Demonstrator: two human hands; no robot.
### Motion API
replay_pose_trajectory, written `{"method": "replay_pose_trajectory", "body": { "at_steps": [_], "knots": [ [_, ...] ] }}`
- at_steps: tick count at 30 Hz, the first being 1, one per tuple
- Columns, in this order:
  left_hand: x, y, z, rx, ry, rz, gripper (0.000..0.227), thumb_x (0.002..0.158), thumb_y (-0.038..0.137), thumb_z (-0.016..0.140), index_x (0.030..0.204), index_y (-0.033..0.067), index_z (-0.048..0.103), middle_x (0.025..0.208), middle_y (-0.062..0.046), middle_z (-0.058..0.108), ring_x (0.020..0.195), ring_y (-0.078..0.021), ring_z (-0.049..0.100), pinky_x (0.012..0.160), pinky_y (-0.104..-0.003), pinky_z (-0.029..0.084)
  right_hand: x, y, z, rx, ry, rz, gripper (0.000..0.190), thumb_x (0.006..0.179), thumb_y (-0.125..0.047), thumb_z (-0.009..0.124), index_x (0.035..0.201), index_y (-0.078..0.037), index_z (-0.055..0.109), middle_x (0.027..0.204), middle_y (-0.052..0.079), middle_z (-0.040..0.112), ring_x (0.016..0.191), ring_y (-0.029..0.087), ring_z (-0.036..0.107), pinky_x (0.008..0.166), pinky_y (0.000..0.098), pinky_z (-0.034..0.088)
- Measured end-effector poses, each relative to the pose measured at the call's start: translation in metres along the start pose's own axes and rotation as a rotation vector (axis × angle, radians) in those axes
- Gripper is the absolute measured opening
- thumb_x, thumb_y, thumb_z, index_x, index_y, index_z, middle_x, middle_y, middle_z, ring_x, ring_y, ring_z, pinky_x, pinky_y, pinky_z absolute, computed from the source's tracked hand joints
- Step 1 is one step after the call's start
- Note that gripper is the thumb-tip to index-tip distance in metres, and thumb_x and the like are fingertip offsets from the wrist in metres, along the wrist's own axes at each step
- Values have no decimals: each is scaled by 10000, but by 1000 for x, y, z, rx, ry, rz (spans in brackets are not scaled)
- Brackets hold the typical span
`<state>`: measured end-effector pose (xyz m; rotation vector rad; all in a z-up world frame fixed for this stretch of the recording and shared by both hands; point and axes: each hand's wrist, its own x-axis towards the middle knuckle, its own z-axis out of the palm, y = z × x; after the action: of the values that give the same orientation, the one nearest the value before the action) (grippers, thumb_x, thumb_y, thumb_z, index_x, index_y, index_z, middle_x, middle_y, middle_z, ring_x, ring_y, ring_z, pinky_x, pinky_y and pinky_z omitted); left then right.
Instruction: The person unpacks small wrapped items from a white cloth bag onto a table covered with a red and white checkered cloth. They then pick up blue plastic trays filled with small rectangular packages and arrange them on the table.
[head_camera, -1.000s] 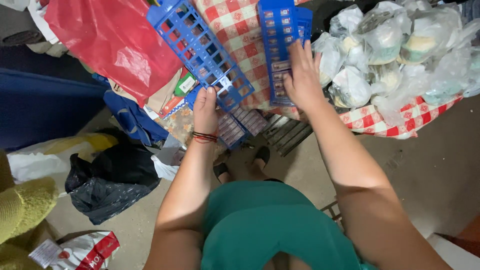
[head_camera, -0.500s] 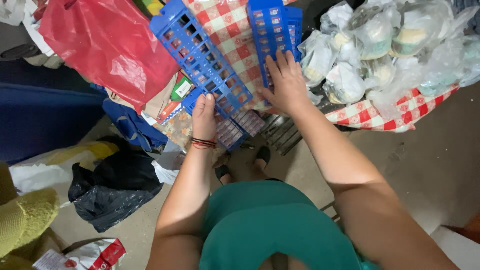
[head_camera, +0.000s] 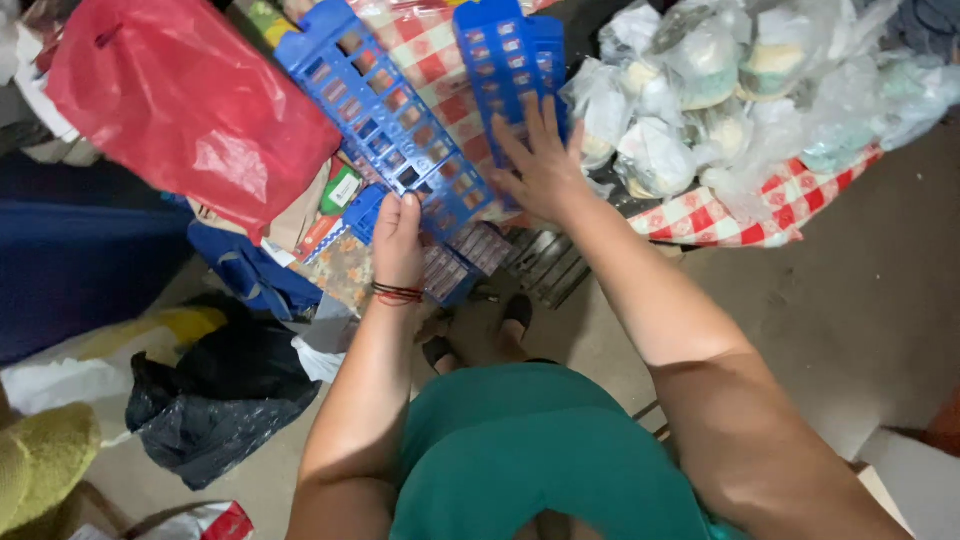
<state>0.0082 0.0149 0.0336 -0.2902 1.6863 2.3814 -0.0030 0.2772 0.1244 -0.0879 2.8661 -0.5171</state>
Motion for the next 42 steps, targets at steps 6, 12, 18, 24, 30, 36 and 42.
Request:
{"method": "replay_pose_trajectory", "body": {
  "at_steps": [6, 12, 18, 24, 30, 36, 42],
  "knots": [
    [-20, 22, 65, 377, -39, 38, 207, 1064, 328, 610, 995, 133, 621, 894, -136, 755, 677, -228, 698, 519, -352, 557, -58, -39, -26, 391, 374, -375, 1019, 963, -745, 620, 1713, -191, 210, 1720, 240, 94, 1568, 533, 100, 1251, 668, 196],
    [-44, 57, 139, 361, -388, 239, 351, 1097, 356, 585, 1338, 122, 689, 1299, -199, 710, 1242, -352, 650, 1037, -453, 541, -84, -3, -57, 306, 330, -50, 1388, 564, -612, 977, 1630, -25, 309, 1492, 421, 360, 1344, 655, 435, 1093, 659, 414],
    [-32, 27, 130, 544, -852, 163, 655, 1068, 498, 483, 1594, 121, 387, 1523, -136, 585, 1374, -276, 603, 1134, -419, 473, -80, 59, -150, 385, 395, 756, 1017, 888, -91, 736, 1666, -106, 82, 1684, 204, 2, 1596, 399, 156, 1310, 521, 241],
    [9, 6, 96, 585, -243, 158, 131, 932, 301, 721, 1023, 208, 699, 911, 62, 704, 826, -100, 648, 771, -293, 498, -81, 205, -100, -90, 459, 559, 1047, 893, -375, 775, 1671, -6, 181, 1675, 295, 130, 1520, 558, 227, 1223, 668, 255],
    [41, 22, 119, 676, -64, -121, 399, 906, 409, 747, 1192, 145, 660, 1064, -15, 747, 922, -162, 723, 743, -290, 601, -50, 80, -75, 28, 728, 146, 421, 1042, 7, 684, 1429, 37, 521, 1413, 228, 525, 1369, 411, 458, 1182, 554, 340],
    [62, -4, 125, 779, -60, -90, 696, 839, 537, 860, 1400, 231, 585, 1278, -113, 698, 1240, -365, 667, 1096, -505, 504, -6, 18, -20, 526, 128, 310, 617, 1047, -137, 571, 1618, -44, 356, 1556, 295, 461, 1431, 490, 441, 1146, 626, 395],
    [62, -16, 115, 731, -98, -66, 723, 876, 545, 834, 1463, 197, 595, 1292, -124, 712, 1285, -351, 649, 1113, -448, 507, -18, -12, -40, 482, 200, 323, 554, 1067, 39, 516, 1595, -4, 355, 1557, 332, 371, 1481, 539, 310, 1126, 691, 402]
  ]
}}
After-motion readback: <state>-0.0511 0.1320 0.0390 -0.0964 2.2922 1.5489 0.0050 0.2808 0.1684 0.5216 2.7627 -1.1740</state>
